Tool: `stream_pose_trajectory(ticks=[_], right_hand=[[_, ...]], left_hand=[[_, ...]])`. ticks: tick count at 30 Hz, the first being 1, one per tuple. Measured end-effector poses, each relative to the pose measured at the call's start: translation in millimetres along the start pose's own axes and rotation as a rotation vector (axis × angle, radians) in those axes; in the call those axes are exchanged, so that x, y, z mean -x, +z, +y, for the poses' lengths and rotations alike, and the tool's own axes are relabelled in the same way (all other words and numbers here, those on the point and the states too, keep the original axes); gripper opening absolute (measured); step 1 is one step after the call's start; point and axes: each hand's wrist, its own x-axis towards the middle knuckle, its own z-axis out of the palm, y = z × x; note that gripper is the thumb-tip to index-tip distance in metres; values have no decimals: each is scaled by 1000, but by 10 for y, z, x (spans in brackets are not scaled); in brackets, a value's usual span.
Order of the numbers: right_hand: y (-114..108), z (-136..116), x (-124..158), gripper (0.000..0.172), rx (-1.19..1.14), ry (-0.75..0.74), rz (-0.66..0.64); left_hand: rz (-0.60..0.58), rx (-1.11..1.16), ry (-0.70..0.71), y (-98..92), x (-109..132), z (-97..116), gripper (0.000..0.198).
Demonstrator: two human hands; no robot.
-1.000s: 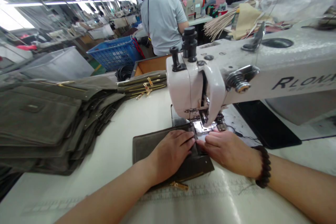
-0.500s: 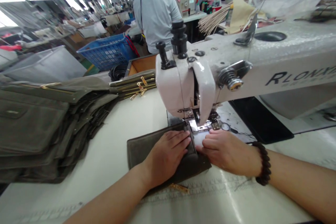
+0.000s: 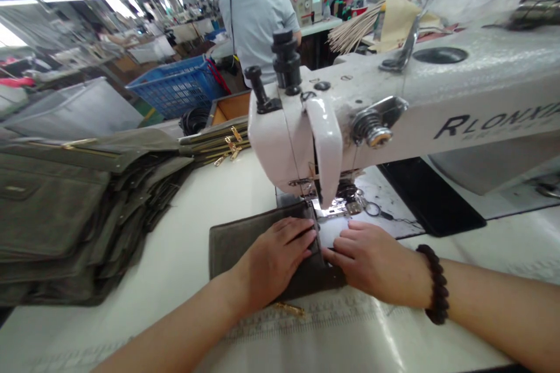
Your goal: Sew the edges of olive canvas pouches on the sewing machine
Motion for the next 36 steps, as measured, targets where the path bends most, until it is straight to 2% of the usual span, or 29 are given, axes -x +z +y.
stream_pose_trajectory(ticks=[6,9,15,25,31,34,36], right_hand=[[-59,-3,-17,10,-51,-3,-79],[-84,7,-17,12,-57,8,-98],[-52,27,7,12,-6,-1,-14],[-69,114,-72,25,-55,115,40],[-126,105,-10,28,-69,270,74],[-212,92,17,32,-56,180,44],[-256,91,12,22,-75,95,-47]], left_hand=[[-19,-11,-37,59,9,77,27],[-75,-12,-80,96,26,117,26],[-135,-54,-131,163,63,151,31],[-102,-10,-117,170,-96,-60,22],[-110,-137,18,97,-168,-192,20],[-141,-97,35,54,-162,-174,20],[-129,-22,-5,26,-136,-105,19]])
